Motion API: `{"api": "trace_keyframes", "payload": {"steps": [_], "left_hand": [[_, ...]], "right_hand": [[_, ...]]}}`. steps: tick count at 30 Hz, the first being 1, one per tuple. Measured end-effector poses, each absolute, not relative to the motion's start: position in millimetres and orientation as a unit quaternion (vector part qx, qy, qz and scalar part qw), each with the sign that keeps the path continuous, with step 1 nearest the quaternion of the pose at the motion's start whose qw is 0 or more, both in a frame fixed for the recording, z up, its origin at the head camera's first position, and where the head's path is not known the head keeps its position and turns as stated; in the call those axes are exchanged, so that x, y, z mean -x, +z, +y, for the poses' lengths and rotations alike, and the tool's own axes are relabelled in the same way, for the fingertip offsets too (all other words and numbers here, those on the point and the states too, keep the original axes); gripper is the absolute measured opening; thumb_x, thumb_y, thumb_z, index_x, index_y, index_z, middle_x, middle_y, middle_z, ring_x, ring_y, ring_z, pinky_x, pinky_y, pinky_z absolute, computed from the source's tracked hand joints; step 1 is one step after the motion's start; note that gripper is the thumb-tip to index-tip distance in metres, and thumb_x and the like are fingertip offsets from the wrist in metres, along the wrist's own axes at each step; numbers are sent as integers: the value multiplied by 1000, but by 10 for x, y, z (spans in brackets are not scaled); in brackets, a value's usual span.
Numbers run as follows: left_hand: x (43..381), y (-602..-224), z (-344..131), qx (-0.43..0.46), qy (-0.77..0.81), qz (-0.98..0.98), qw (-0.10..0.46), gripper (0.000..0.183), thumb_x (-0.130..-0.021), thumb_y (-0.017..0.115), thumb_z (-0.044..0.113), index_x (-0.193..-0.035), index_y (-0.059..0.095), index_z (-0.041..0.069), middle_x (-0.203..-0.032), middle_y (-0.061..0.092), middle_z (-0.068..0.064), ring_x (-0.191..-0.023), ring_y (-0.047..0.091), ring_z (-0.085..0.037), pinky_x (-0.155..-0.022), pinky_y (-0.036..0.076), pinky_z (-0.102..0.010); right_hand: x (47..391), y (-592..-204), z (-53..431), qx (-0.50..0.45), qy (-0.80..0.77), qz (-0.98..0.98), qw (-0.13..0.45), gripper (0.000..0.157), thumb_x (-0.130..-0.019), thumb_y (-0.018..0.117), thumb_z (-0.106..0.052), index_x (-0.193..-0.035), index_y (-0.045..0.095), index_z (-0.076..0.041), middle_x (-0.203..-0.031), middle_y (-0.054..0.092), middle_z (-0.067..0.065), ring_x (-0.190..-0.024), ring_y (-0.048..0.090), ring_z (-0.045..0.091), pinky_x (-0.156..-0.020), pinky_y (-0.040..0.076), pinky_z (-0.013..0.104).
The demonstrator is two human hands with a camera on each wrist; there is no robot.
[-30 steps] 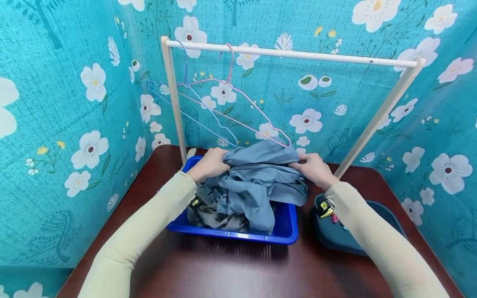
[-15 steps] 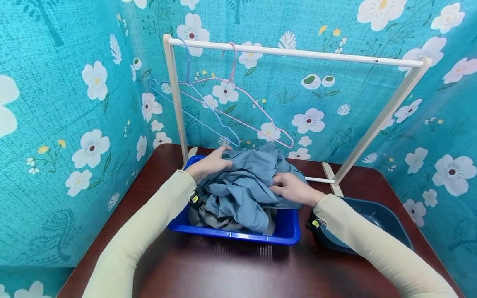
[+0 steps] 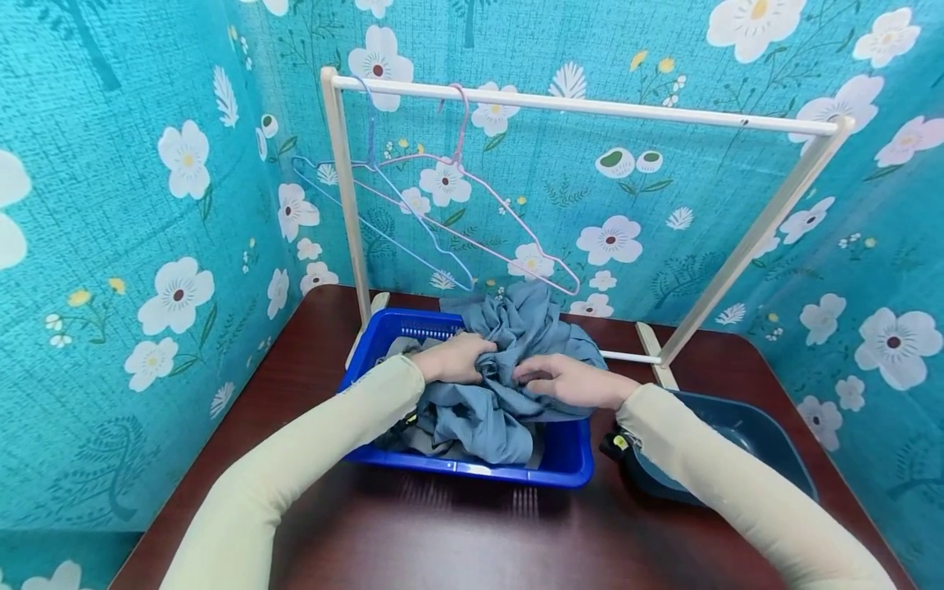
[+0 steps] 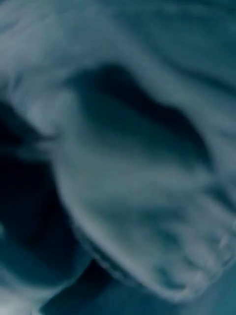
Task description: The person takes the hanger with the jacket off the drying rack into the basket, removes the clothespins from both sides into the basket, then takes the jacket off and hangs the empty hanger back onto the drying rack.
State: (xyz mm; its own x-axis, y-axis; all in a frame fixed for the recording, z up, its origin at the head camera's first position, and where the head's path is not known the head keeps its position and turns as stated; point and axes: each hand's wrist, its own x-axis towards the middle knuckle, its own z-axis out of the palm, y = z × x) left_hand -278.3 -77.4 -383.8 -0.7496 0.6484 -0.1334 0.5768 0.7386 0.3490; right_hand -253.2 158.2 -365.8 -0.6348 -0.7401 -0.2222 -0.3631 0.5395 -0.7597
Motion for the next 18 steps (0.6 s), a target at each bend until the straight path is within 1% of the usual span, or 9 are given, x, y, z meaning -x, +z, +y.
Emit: {"api": "trace_keyframes", "payload": {"steps": [2,5,7,10,12,13,15,17,18], "left_hand": [[2795,-3848,-824,-325,158,925,115,49,-85,65,3,-132,54,4,-130,55,-13,-123,48,-26,-101,37,-38],[2789,-3800,-955,-305,204,925,103,51,-84,61,-2,-134,52,3,-134,53,-12,-123,48,-24,-99,39,-36],[2765,-3731,-1067,-288,251,919,102,52,-86,60,0,-136,50,3,-130,55,-14,-99,60,-25,-88,46,-35],[2730,-3632,-1226,-281,301,907,86,47,-87,60,-1,-133,54,5,-124,58,-11,-68,52,-19,-74,43,-32],[2714,-3598,-1305,-291,313,900,90,32,-86,59,-4,-117,62,4,-101,60,-8,-56,36,-18,-68,38,-31],[2706,-3597,-1329,-301,305,900,86,28,-85,59,-6,-109,64,7,-103,60,-4,-60,38,-13,-71,37,-30],[2696,-3621,-1345,-327,283,896,103,20,-82,58,-11,-88,61,8,-84,52,0,-62,34,-11,-72,33,-30],[2696,-3679,-1319,-358,250,890,131,26,-80,54,-15,-74,50,11,-71,36,2,-64,29,-11,-71,30,-30],[2694,-3712,-1296,-369,226,890,145,29,-80,54,-15,-72,48,12,-70,34,4,-64,30,-10,-71,30,-29]], "right_hand": [[2563,-3613,1666,308,-376,836,255,34,-99,47,-13,-132,53,-3,-135,49,14,-122,47,29,-97,41,45],[2640,-3575,1833,254,-403,858,193,34,-98,52,-15,-129,55,-3,-133,50,15,-113,54,30,-89,46,43],[2699,-3583,1953,215,-392,883,144,37,-96,56,-18,-129,54,-1,-131,49,18,-111,55,33,-88,46,45],[2760,-3641,2110,166,-330,924,100,55,-92,62,-29,-135,45,1,-134,44,25,-118,46,39,-92,41,51],[2779,-3689,2185,143,-314,931,122,72,-90,64,-34,-143,32,2,-139,35,30,-122,41,43,-94,39,53],[2783,-3712,2206,135,-322,926,143,79,-90,64,-35,-146,24,2,-140,31,33,-122,40,44,-93,40,53],[2782,-3756,2236,119,-354,910,182,86,-90,65,-32,-149,13,2,-141,27,35,-121,43,45,-89,44,51],[2782,-3790,2237,110,-406,882,212,83,-90,66,-22,-148,13,5,-136,34,37,-113,52,43,-83,50,47],[2782,-3806,2231,106,-423,873,219,78,-89,66,-16,-146,18,6,-131,41,36,-106,57,40,-79,52,45]]}}
